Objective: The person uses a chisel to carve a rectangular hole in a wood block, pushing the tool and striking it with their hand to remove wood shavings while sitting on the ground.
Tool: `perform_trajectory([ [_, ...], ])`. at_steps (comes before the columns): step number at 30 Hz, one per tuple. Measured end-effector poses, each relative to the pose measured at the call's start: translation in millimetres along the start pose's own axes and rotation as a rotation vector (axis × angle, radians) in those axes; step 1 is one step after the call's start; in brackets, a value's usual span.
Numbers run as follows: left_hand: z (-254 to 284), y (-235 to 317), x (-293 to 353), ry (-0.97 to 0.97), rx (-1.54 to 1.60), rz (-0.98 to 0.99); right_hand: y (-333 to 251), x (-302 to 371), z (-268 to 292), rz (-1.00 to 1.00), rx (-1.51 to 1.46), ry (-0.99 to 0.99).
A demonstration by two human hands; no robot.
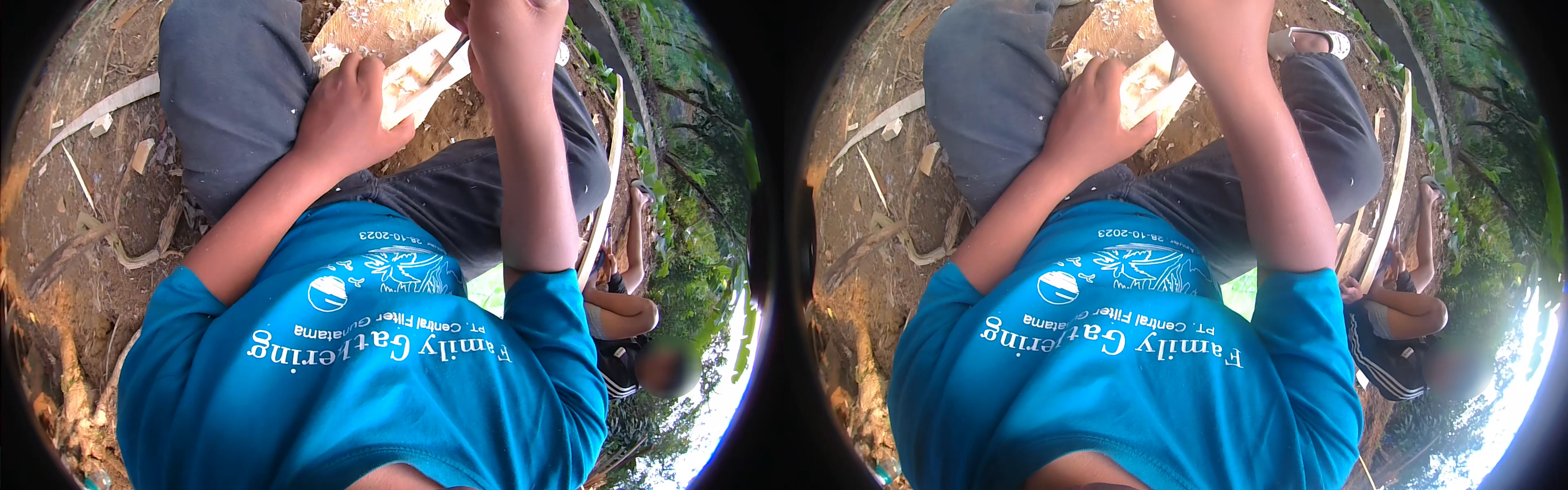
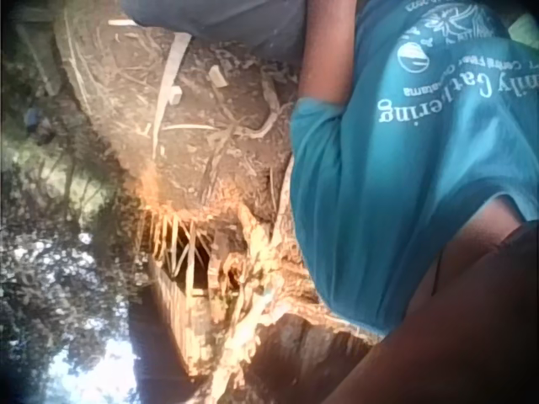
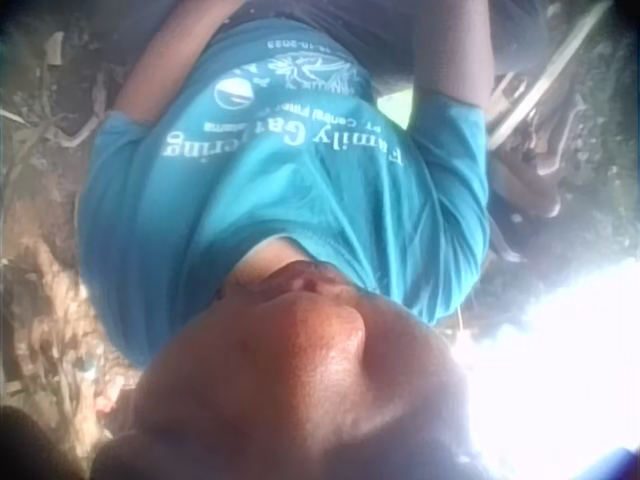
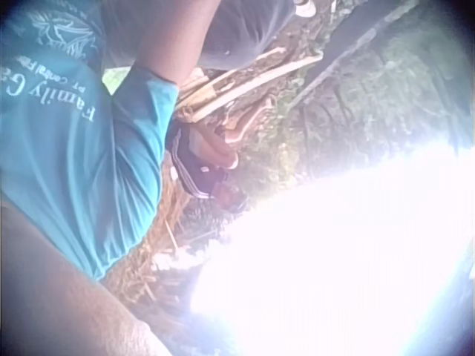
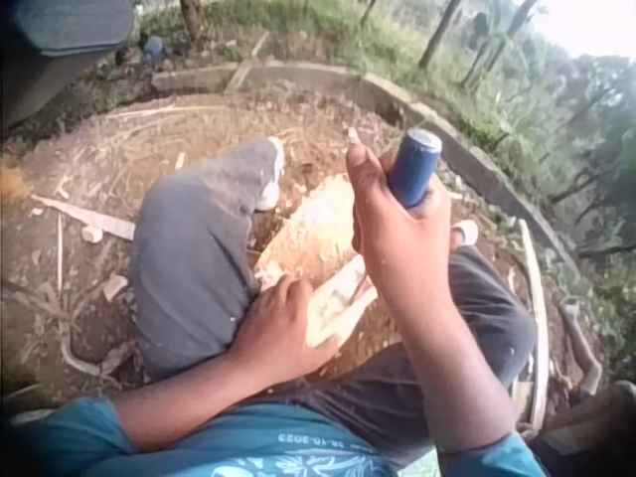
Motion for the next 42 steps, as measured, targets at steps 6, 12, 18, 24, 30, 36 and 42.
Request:
perform_trajectory([
  [6,-3.5,0.2,0.8,-0.020,-0.014,0.007,6.3,25.5,29.3,0.242,-0.241,-0.019],
  [12,-2.2,5.3,-0.7,0.068,-0.061,-0.070,10.4,71.4,68.1,0.434,-0.540,-0.026],
  [18,-2.7,4.4,1.4,0.055,-0.035,-0.046,7.1,48.2,58.9,0.228,-0.465,-0.086],
  [24,-2.5,0.4,-1.2,0.023,-0.010,-0.015,-66.3,18.8,11.0,0.119,-0.066,-0.021],
  [30,3.0,3.4,0.9,0.019,0.004,-0.013,-32.3,1.8,-10.7,0.127,0.190,-0.030],
  [36,6.3,4.0,0.2,-0.010,0.015,-0.017,-19.7,-3.9,-20.7,0.103,0.315,-0.066],
  [42,8.5,3.0,-0.3,0.007,0.012,-0.030,-13.9,-11.0,-28.7,0.116,0.349,-0.023],
])
Point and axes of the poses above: each hand's wrist, its own x-axis away from the middle knuckle, its own z-axis out of the back of the hand, y = z × x, the point moved 7 cm from there along -x, towards the middle knuckle, and after that the axes turned 1 degree about z, right-handed, at the moved point
